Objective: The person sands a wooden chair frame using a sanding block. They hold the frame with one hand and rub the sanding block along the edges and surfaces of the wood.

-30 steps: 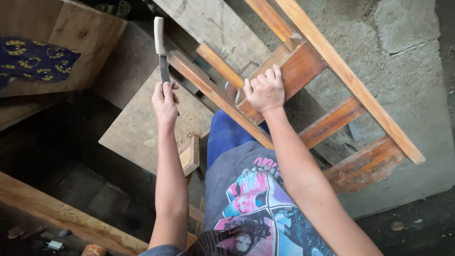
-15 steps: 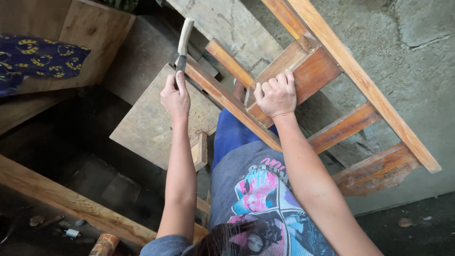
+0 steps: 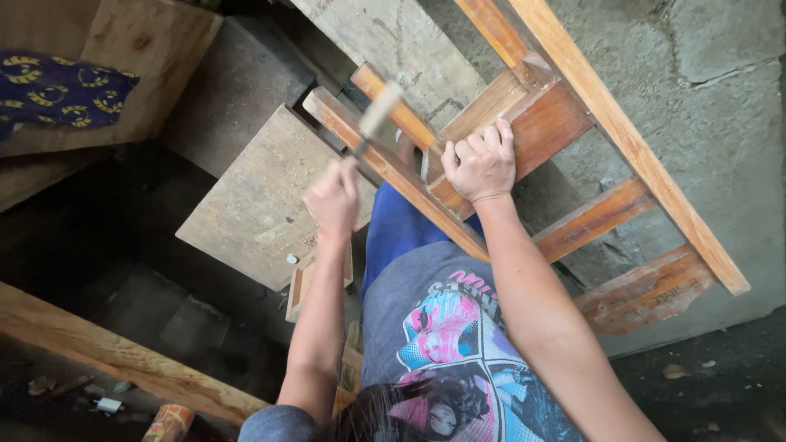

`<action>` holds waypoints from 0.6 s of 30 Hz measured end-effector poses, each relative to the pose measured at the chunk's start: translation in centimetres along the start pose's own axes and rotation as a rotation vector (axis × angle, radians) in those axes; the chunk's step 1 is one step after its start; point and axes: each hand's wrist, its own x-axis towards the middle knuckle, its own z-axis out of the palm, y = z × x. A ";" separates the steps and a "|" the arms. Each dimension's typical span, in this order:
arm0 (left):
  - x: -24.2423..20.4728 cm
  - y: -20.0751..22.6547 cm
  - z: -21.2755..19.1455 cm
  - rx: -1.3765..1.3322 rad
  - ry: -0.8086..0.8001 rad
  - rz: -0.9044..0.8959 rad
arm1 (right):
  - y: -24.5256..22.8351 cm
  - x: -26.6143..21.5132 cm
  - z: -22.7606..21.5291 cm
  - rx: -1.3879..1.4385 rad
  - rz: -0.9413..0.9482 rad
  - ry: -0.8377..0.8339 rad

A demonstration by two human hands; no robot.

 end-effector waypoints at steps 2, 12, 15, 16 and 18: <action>2.7 -1.8 0.6 0.007 0.011 -0.042 | -0.2 0.3 -0.3 0.003 0.009 -0.011; 2.5 -2.0 1.9 0.095 0.274 0.212 | 0.2 0.5 -0.3 0.011 0.002 0.000; 0.3 -2.5 2.9 0.124 0.291 0.274 | 0.3 0.1 0.3 -0.001 0.014 0.002; 0.4 -3.3 3.0 0.127 0.287 0.284 | 0.1 -0.1 0.2 -0.001 0.024 0.005; 1.1 -4.4 3.9 0.121 0.234 0.329 | 0.3 -0.1 0.1 0.022 0.018 -0.006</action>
